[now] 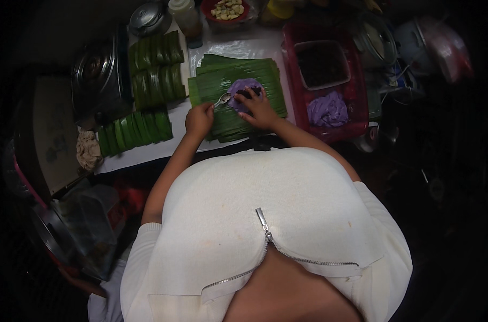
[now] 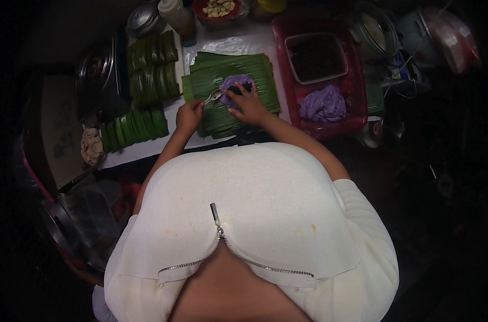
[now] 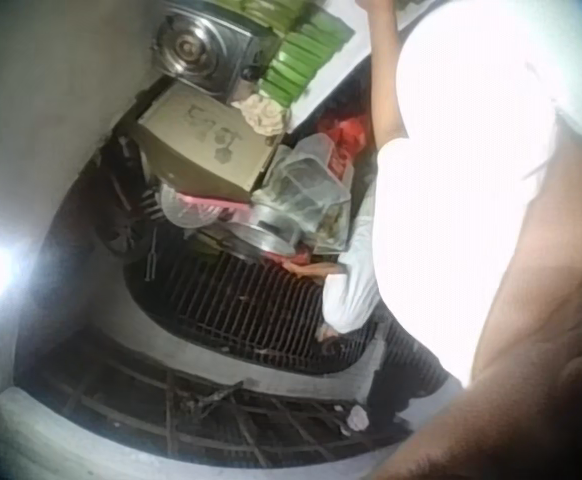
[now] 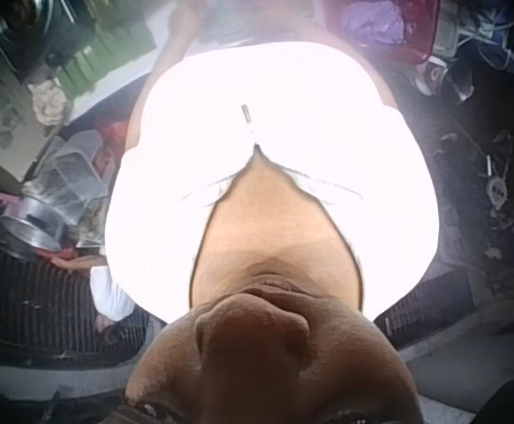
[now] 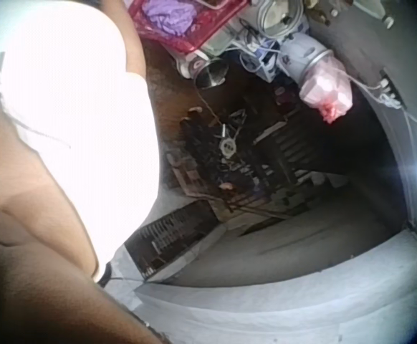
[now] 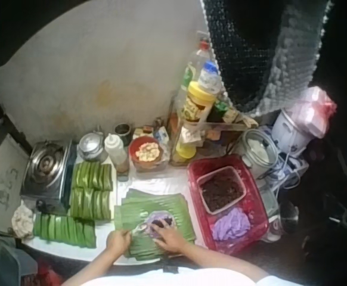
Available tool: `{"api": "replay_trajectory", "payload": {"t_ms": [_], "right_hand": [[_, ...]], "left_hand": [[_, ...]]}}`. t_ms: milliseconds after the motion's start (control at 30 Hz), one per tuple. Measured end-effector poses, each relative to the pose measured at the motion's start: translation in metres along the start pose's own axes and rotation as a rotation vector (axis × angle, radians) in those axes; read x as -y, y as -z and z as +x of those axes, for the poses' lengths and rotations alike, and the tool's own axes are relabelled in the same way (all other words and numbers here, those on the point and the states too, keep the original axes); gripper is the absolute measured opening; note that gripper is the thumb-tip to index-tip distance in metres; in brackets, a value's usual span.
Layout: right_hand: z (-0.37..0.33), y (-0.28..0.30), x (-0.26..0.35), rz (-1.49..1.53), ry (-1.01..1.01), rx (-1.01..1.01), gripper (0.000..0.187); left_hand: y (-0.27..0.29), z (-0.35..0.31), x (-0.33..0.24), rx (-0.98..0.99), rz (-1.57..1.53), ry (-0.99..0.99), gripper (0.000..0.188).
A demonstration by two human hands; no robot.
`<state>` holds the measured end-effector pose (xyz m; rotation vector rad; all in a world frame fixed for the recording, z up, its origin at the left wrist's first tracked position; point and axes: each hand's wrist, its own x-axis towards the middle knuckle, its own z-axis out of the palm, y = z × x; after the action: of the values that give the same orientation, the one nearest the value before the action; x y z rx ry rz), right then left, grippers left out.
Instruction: The person arranges banana leaves on a table, places a purple dough ball on a leaf, flattens it, and spreads a dark filling over it using a spoon. The person then folds the leaf around the filling to form a parcel.
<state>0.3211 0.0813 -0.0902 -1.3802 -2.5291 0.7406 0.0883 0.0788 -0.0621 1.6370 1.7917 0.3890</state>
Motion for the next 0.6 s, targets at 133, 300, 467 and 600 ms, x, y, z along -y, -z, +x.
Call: {"api": "replay_trajectory", "payload": {"t_ms": [133, 300, 467, 600], "right_hand": [[0.005, -0.001, -0.014, 0.155, -0.002, -0.120, 0.050], [0.011, 0.003, -0.013, 0.251, -0.009, -0.104, 0.047], [0.013, 0.004, -0.025, 0.421, -0.172, -0.170, 0.049], [0.013, 0.010, -0.038, 0.356, -0.210, -0.200, 0.052]], "left_hand": [[-0.012, 0.004, 0.003, -0.046, -0.072, -0.056, 0.023], [-0.021, 0.013, -0.003, -0.069, -0.074, -0.095, 0.022], [-0.034, 0.016, 0.008, -0.061, -0.082, -0.177, 0.019], [-0.037, 0.009, 0.012, -0.011, 0.018, -0.252, 0.018]]}}
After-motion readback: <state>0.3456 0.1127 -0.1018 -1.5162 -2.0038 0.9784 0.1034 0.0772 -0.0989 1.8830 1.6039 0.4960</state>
